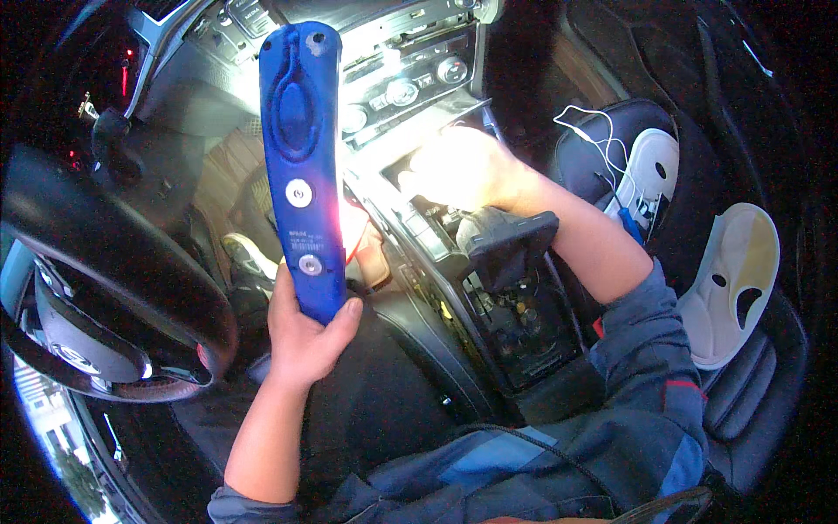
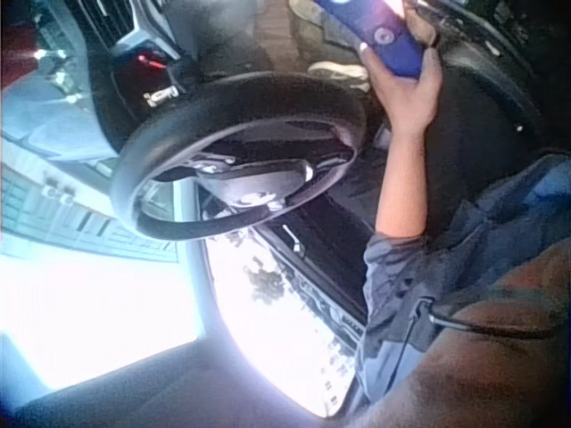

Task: The person works on the center console of a car, using a red-handled screwdriver to remove and reinstall the gear shift lever boot. They also drive the car briefly, steering and shifting gears, then return to the console to continue the repair.

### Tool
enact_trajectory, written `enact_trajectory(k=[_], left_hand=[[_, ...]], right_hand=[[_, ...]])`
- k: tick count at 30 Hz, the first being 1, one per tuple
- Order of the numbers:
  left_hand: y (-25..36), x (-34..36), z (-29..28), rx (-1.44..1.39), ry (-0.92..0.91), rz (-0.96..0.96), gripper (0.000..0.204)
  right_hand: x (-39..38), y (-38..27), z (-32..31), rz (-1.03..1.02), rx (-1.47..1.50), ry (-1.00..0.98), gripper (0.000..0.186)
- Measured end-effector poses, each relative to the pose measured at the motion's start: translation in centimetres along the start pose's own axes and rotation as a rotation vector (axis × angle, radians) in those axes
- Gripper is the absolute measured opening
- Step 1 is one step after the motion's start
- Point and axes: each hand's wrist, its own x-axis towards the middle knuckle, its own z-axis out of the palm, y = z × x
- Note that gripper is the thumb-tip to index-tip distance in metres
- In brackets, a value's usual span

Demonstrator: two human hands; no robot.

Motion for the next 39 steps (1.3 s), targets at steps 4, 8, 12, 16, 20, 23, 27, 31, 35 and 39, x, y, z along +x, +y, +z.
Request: enact_trajectory(k=[4, 8, 12, 16, 20, 23, 27, 31, 35, 39], left_hand=[[0.7, 2.4, 1.8, 0.052, 0.168, 0.047, 0.077], [1.3, 4.4, 3.1, 0.028, 0.081, 0.124, 0.078], [1.4, 5.7, 4.1, -0.062, 0.013, 0.091, 0.074], [1.1, 7.3, 4.9, -0.261, -0.089, 0.052, 0.072], [0.9, 8.1, 5.8, -0.193, -0.271, 0.070, 0.067], [0.8, 8.2, 6.4, -0.021, -0.262, 0.104, 0.068], [0.7, 7.8, 6.8, 0.061, -0.289, 0.130, 0.069], [0.7, 6.7, 7.2, -0.021, -0.259, 0.102, 0.062], [0.8, 6.1, 7.8, -0.071, -0.233, -0.009, 0.067], [0.7, 6.0, 8.7, -0.134, -0.155, -0.004, 0.063]], right_hand=[[-0.4, 0.3, -0.5, 0.040, 0.094, -0.173, 0.024], [-1.0, 0.5, -2.0, 0.044, 0.274, 0.022, 0.037], [-1.5, 0.6, -3.5, 0.174, 0.266, -0.259, 0.045], [-1.9, 0.0, -3.3, 0.182, 0.314, -0.206, 0.034], [-1.2, -0.5, -4.4, 0.327, 0.710, -0.285, 0.031], [-0.4, 0.1, -9.2, 0.384, 0.729, -0.621, 0.030], [1.2, 2.1, -15.2, 0.856, 0.625, -0.666, 0.017], [2.9, 4.3, -14.1, 0.755, 0.481, -0.474, 0.015], [4.2, 5.7, -10.2, 0.497, 0.495, -0.552, 0.018], [5.2, 5.8, -6.6, 0.357, 0.512, -0.625, 0.047]])
